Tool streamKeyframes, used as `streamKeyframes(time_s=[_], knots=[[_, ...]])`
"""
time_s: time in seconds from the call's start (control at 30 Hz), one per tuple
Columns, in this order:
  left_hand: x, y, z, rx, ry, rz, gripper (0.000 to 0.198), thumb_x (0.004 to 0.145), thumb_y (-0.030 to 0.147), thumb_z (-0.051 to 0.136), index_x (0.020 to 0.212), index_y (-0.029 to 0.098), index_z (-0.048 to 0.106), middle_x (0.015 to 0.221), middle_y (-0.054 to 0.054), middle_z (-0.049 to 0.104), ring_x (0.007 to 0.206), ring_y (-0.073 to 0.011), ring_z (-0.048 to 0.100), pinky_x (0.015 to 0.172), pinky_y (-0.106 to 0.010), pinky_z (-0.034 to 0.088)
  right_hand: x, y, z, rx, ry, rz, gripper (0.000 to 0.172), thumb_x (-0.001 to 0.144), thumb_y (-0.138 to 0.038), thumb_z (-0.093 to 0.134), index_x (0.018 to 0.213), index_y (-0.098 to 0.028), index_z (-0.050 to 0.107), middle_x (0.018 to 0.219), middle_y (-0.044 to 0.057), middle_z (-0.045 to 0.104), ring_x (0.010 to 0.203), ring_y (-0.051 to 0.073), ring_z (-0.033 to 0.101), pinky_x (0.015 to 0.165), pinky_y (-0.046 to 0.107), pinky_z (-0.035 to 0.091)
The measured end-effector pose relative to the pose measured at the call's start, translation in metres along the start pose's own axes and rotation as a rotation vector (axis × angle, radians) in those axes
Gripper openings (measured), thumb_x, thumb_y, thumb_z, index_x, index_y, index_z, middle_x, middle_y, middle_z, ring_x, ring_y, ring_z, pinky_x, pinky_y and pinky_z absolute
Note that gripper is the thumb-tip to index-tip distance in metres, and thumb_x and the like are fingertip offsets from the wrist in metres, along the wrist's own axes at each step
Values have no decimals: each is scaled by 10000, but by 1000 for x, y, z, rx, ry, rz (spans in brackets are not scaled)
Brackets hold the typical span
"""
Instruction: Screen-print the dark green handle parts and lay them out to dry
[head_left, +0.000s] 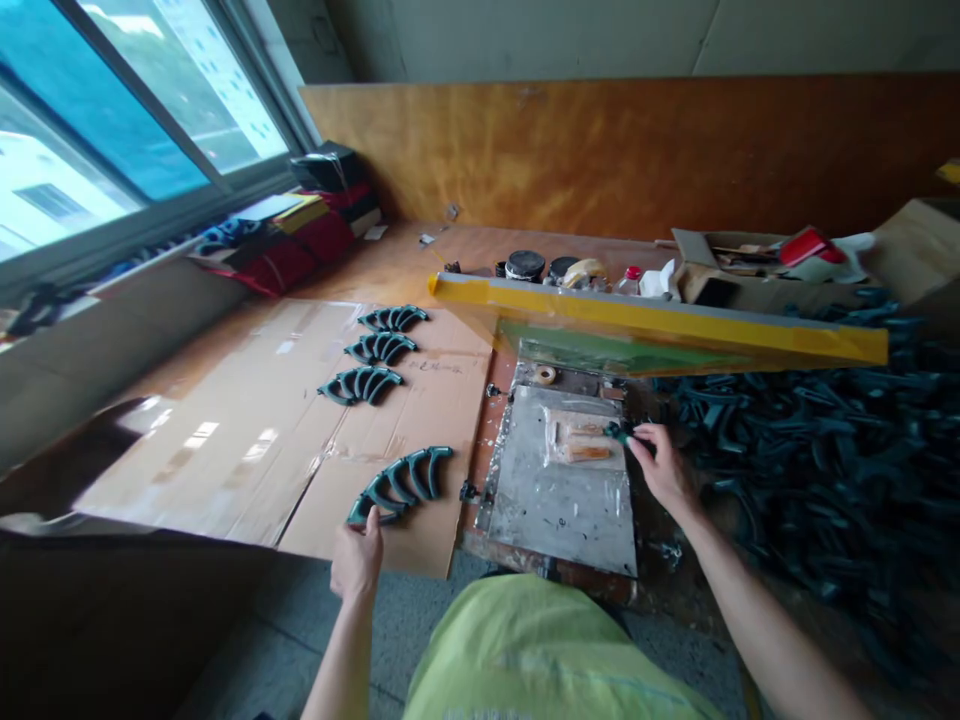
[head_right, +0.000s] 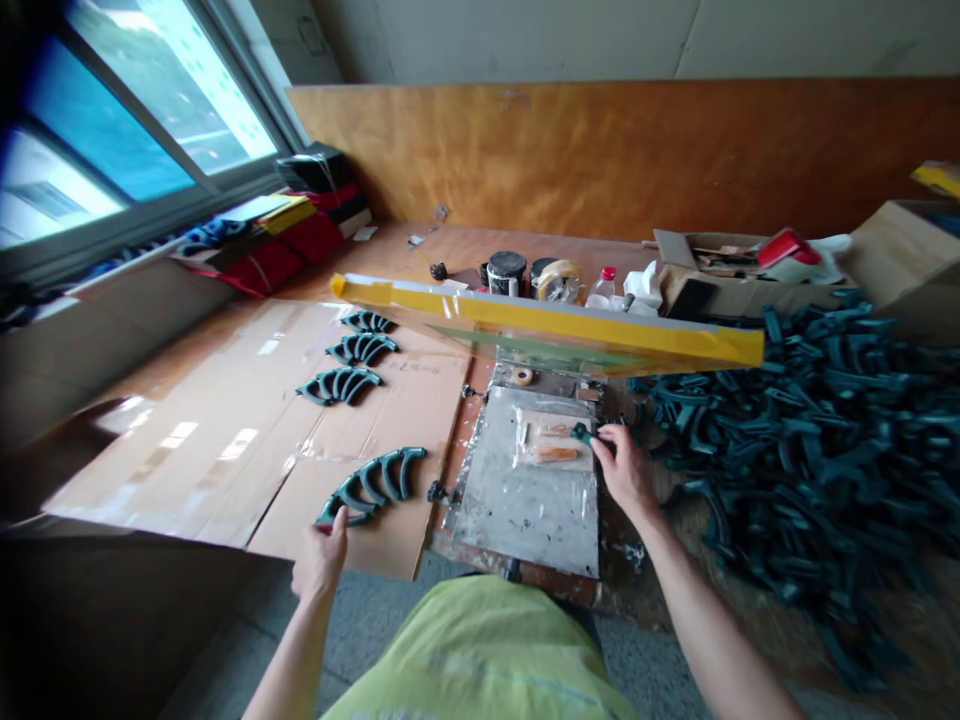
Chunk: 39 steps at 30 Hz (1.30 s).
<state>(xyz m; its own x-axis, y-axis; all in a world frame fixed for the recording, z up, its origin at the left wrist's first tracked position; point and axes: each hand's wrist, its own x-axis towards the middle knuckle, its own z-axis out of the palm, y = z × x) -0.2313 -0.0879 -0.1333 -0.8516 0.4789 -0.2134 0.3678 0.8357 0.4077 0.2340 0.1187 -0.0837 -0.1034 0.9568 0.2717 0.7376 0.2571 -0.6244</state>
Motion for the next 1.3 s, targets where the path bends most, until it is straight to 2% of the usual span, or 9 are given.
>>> streamKeyframes(time_s=[0.1,0.3,0.53,0.63,0.73,0.9,1.0,1.17,1.3], knots=[[-28,29,11,93,151,45,669,859,666,348,1257,164,543,1296,-220,560,1228,-397,514,949,-530,444,4,-26,23,6,-119,-287,225,944,-350,466,1031,-228,635,1002,90,698,948,248,628,875,403,495],[-48,86,40,181,66,43,716,816,693,448,1267,153,584,1405,-196,475,1283,-418,409,1030,-545,353,10,-34,50,-123,-222,-475,264,930,-176,468,1095,-202,672,1035,97,685,992,261,582,893,415,478],[-27,88,46,217,107,37,556,804,557,532,1144,126,619,1357,-226,520,1263,-422,427,988,-574,359,8,-32,55,-190,-174,-486,293,957,-209,423,1101,-210,679,987,108,664,955,270,587,883,423,477],[0,69,33,238,89,213,519,766,522,598,1127,151,641,1365,-190,538,1285,-381,430,1025,-499,358,6,-27,57,-164,-151,-485,305,959,-226,418,1127,-236,673,1007,106,663,966,272,597,885,433,486],[54,49,9,277,83,370,553,756,554,604,1144,163,644,1321,-178,576,1236,-368,488,1024,-462,374,4,-22,60,-150,-139,-478,320,949,-214,420,1148,-255,668,1010,101,664,964,270,603,887,441,499],[155,43,-32,312,25,386,637,751,592,562,1189,133,615,1312,-197,580,1220,-364,511,1022,-433,384,2,-22,62,-156,-129,-440,331,939,-186,424,1143,-258,674,1046,91,660,1003,259,604,912,430,510],[185,45,-40,322,-45,405,668,727,563,576,1194,86,610,1277,-229,598,1240,-372,501,1040,-418,369,2,-27,60,-179,-139,-412,334,923,-156,440,1132,-256,682,1046,86,663,1000,251,610,905,416,518],[175,49,-27,276,2,410,782,754,567,555,1382,108,473,1467,-240,431,1350,-418,377,1074,-513,319,7,-46,56,-205,-163,-382,336,894,-163,533,1187,-260,664,1138,75,672,1068,245,613,945,441,512],[132,97,-15,-5,82,496,694,797,537,555,1358,133,492,1495,-204,409,1384,-352,357,1122,-494,289,14,-57,63,-209,-294,-475,501,893,-224,610,1385,-256,518,1417,82,542,1334,258,466,1111,517,373]])
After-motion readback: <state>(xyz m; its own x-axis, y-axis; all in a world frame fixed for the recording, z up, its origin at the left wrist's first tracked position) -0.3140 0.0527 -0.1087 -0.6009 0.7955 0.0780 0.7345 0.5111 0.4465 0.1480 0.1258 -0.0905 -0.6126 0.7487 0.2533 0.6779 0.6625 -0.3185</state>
